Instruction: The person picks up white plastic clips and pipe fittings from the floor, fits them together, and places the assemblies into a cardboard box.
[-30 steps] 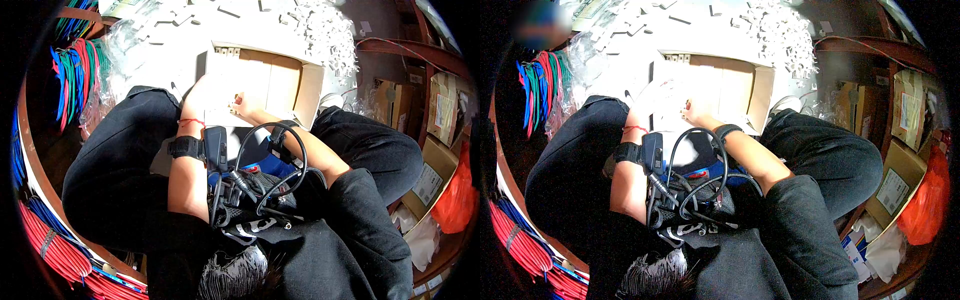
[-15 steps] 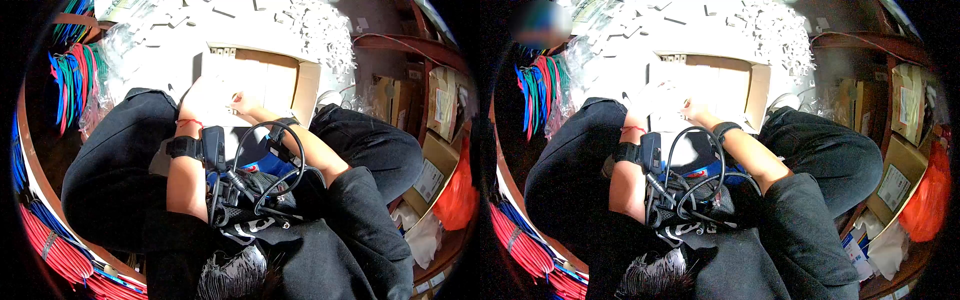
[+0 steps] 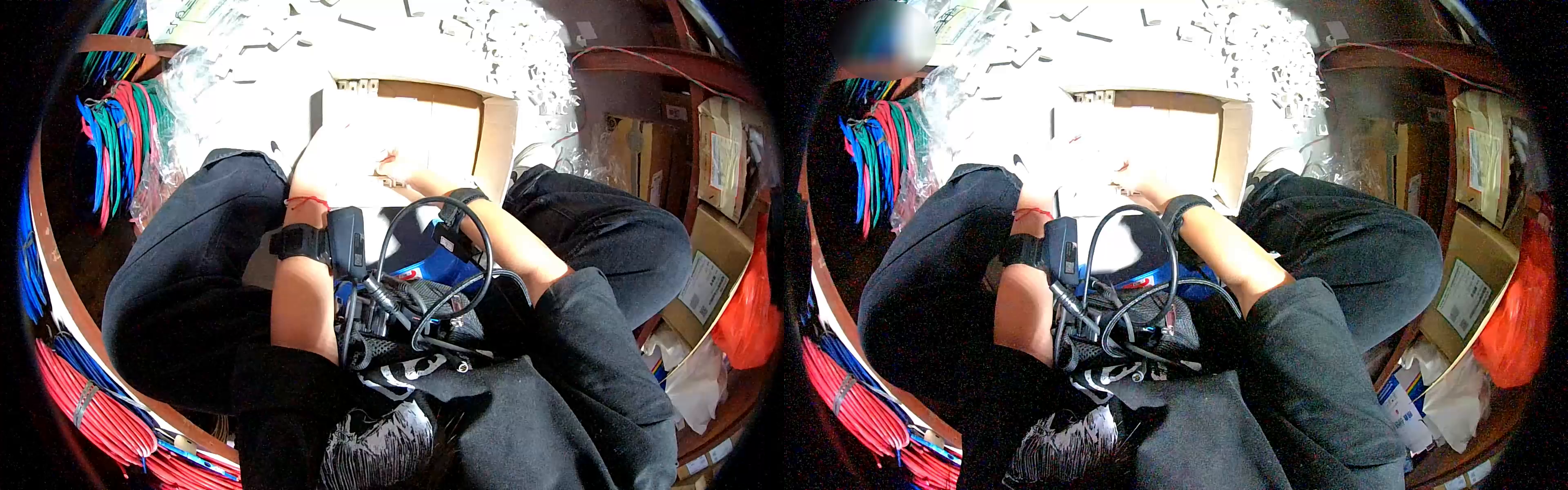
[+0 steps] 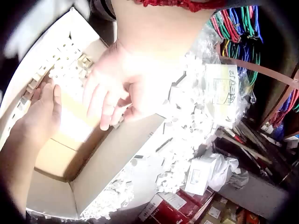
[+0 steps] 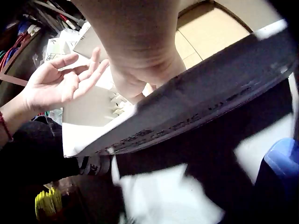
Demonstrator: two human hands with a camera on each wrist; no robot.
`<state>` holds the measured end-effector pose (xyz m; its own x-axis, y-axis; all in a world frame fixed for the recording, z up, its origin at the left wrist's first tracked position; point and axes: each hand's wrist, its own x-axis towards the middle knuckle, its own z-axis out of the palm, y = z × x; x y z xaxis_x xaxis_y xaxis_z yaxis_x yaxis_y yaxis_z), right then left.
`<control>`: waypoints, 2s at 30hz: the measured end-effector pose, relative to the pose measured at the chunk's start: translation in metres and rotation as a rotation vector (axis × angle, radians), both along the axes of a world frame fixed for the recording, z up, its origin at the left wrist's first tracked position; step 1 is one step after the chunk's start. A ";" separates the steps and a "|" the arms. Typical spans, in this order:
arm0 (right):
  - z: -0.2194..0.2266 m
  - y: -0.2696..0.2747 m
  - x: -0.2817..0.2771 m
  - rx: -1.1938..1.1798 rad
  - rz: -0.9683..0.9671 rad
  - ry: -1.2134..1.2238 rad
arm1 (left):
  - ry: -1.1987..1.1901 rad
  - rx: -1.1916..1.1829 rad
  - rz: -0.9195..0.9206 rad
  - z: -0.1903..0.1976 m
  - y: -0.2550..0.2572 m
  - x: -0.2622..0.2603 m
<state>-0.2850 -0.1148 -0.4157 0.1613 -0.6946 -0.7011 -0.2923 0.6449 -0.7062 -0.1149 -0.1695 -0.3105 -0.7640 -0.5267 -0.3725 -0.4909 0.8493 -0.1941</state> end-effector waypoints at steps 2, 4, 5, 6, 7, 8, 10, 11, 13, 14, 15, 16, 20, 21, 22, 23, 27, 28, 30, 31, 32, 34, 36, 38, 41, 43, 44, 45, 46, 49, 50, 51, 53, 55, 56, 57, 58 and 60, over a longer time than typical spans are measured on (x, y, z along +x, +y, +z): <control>0.025 -0.016 0.001 0.113 0.046 0.142 | 0.002 0.000 0.003 0.000 0.000 0.000; 0.034 -0.022 0.002 0.140 0.068 0.212 | 0.006 0.008 0.016 0.000 0.001 0.001; 0.032 -0.022 0.002 0.111 0.068 0.212 | 0.005 0.008 0.015 0.001 0.001 0.001; 0.029 -0.022 0.003 0.081 0.068 0.211 | 0.004 0.012 0.021 0.000 0.002 0.002; 0.014 -0.020 0.002 0.052 0.081 0.192 | 0.007 0.012 0.024 0.001 0.001 0.001; -0.003 -0.018 0.002 0.022 0.094 0.174 | 0.007 0.014 0.028 0.000 0.002 0.001; -0.029 -0.015 -0.001 -0.042 0.106 0.130 | 0.013 0.019 0.036 0.000 0.002 0.002; -0.028 -0.016 -0.001 -0.065 0.106 0.108 | 0.020 0.022 0.041 0.001 0.002 0.002; -0.026 -0.021 0.001 -0.105 0.096 0.064 | 0.021 0.033 0.057 -0.005 0.001 0.000; -0.025 -0.023 0.000 -0.129 0.088 0.040 | 0.039 0.047 0.078 -0.003 0.002 0.001; -0.025 -0.024 0.000 -0.151 0.080 0.016 | 0.066 0.060 0.100 0.001 0.004 0.004; -0.026 -0.026 0.000 -0.169 0.076 -0.002 | 0.083 0.078 0.120 0.002 0.003 0.004; -0.027 -0.032 -0.001 -0.238 0.052 -0.059 | 0.351 0.453 0.452 0.002 0.005 0.014; -0.028 -0.032 0.000 -0.255 0.047 -0.072 | 0.793 1.070 0.898 -0.002 0.009 0.016; -0.029 -0.033 0.000 -0.268 0.041 -0.085 | 1.331 1.598 1.363 -0.005 0.017 0.017; -0.030 -0.033 -0.001 -0.268 0.039 -0.083 | 1.478 1.685 1.502 -0.008 0.021 0.018; -0.027 -0.040 -0.001 -0.128 0.044 0.025 | 1.691 1.767 1.670 -0.015 0.021 0.011; -0.014 -0.043 0.000 -0.187 -0.050 -0.003 | 1.706 1.767 1.676 -0.014 0.020 0.011; 0.020 -0.049 -0.001 -0.305 -0.239 -0.061 | 1.721 1.763 1.683 -0.016 0.016 0.007; 0.042 -0.057 -0.004 -0.275 -0.169 -0.036 | 1.726 1.763 1.685 -0.016 0.015 0.006; 0.064 -0.066 -0.009 -0.244 -0.099 -0.012 | 1.728 1.765 1.683 -0.017 0.013 0.004; 0.060 -0.074 -0.012 -0.219 -0.036 0.076 | 1.742 1.766 1.696 -0.021 0.009 0.000; 0.035 -0.084 -0.010 -0.228 -0.044 0.202 | 1.755 1.773 1.698 -0.022 0.004 -0.002; 0.046 -0.088 -0.011 -0.185 -0.091 0.106 | 1.756 1.758 1.694 -0.021 0.001 -0.003; 0.061 -0.098 -0.006 -0.148 -0.091 0.059 | 1.754 1.750 1.693 -0.019 -0.003 -0.005; 0.077 -0.101 -0.003 -0.039 -0.047 0.134 | 1.751 1.745 1.694 -0.018 -0.006 -0.005; 0.087 -0.093 -0.008 -0.155 -0.156 -0.079 | 1.748 1.741 1.692 -0.017 -0.006 -0.006; 0.083 -0.095 -0.007 -0.153 -0.112 0.003 | 1.747 1.735 1.695 -0.017 -0.007 -0.007; 0.072 -0.098 -0.004 -0.151 -0.067 0.086 | 1.748 1.735 1.697 -0.018 -0.007 -0.008; 0.049 -0.103 -0.002 -0.150 0.016 0.211 | 1.766 1.739 1.696 -0.021 -0.010 -0.011; 0.045 -0.104 -0.001 -0.152 0.036 0.232 | 1.757 1.729 1.691 -0.020 -0.009 -0.011; 0.051 -0.104 -0.001 -0.128 0.021 0.211 | 1.761 1.726 1.690 -0.020 -0.010 -0.012; 0.081 -0.107 -0.002 -0.081 -0.012 0.170 | 1.769 1.716 1.682 -0.021 -0.014 -0.016; 0.070 -0.106 -0.003 -0.106 -0.039 0.161 | 1.764 1.698 1.679 -0.020 -0.015 -0.020; 0.061 -0.105 -0.004 -0.118 -0.052 0.157 | 1.765 1.689 1.676 -0.018 -0.017 -0.022; 0.052 -0.105 -0.004 -0.142 -0.079 0.108 | 1.757 1.677 1.673 -0.017 -0.018 -0.025; 0.043 -0.104 -0.004 -0.165 -0.107 0.059 | 1.747 1.661 1.672 -0.014 -0.018 -0.025; 0.040 -0.107 -0.005 -0.171 -0.130 -0.003 | 1.729 1.625 1.665 -0.007 -0.020 -0.029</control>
